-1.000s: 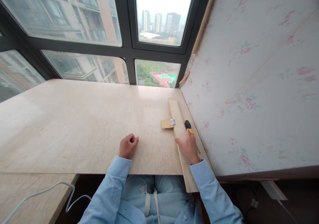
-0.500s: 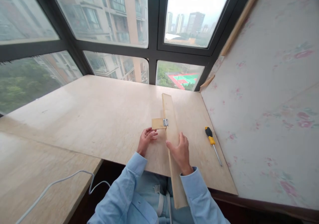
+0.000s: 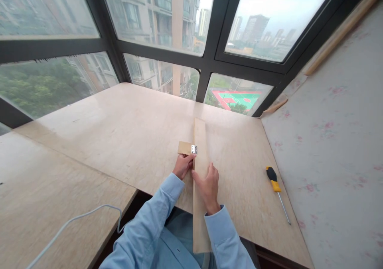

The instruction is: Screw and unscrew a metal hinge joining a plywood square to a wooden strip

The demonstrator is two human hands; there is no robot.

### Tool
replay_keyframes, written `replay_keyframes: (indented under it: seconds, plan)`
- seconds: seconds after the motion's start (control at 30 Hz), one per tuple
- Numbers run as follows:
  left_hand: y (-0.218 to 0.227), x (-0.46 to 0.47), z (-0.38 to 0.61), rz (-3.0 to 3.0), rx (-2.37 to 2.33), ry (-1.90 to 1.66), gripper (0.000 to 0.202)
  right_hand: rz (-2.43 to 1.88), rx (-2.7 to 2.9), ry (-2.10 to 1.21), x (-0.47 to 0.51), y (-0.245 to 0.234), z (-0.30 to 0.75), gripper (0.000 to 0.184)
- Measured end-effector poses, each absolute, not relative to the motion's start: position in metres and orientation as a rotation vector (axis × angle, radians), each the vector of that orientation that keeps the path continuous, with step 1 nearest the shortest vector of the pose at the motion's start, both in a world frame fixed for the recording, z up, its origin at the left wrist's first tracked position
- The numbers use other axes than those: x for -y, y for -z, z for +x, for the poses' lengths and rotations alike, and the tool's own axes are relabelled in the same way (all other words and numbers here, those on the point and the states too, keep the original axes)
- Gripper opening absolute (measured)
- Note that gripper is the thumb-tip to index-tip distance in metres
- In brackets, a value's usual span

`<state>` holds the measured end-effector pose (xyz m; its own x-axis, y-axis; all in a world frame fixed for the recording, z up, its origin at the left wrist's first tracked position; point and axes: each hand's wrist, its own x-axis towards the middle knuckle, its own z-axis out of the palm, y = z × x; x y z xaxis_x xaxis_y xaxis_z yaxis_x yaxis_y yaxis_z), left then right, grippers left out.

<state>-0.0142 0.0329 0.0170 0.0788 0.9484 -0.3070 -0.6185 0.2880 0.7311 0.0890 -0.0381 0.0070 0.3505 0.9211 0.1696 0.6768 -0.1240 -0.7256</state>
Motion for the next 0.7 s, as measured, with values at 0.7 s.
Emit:
replay_keyframes:
  seconds: [0.7]
  plan:
    - [-0.006,-0.042,-0.024,0.492,-0.851,-1.137,0.03,-1.815,1.471,-0.518,0.045,-0.005,0.097,0.073]
